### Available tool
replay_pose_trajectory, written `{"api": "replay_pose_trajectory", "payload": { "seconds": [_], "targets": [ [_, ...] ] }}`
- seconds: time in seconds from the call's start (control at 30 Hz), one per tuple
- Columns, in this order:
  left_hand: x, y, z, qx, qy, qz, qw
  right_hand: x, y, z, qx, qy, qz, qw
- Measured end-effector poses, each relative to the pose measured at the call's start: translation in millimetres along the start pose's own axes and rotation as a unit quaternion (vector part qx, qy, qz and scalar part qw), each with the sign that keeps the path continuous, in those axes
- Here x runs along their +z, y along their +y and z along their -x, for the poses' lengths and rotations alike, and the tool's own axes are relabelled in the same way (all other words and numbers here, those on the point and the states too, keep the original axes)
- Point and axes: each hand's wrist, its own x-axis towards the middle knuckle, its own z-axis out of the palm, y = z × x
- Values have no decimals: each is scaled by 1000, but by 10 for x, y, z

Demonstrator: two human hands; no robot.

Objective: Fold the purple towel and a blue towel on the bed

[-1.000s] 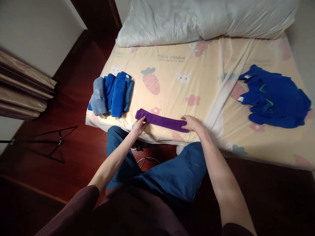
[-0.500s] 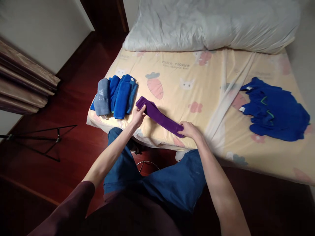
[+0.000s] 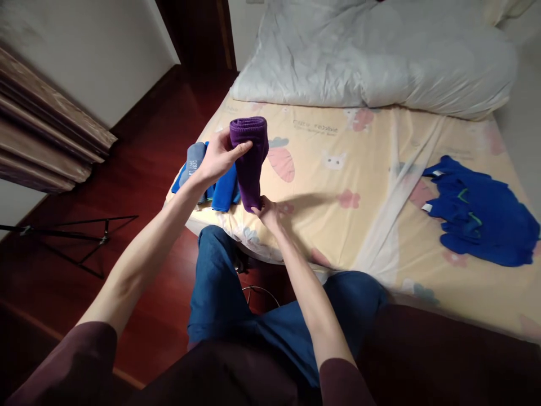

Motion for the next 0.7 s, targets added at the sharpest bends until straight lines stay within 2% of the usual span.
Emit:
{"api": "replay_pose_trajectory", "payload": {
  "seconds": [0.13, 0.27, 0.47, 0.7],
  "targets": [
    [-209, 36, 106, 0, 6, -28, 1000, 286, -155, -80, 6, -12, -62, 998],
    [-314, -31, 196, -16, 12, -42, 999, 460, -185, -119, 14, -23, -106, 994],
    [-331, -183, 262, -36, 3, -43, 998, 579, -118, -128, 18, -31, -84, 996],
    [-316, -406, 195, -30, -2, -41, 999, 635, 12, -128, 0, -38, -77, 996]
  ]
}}
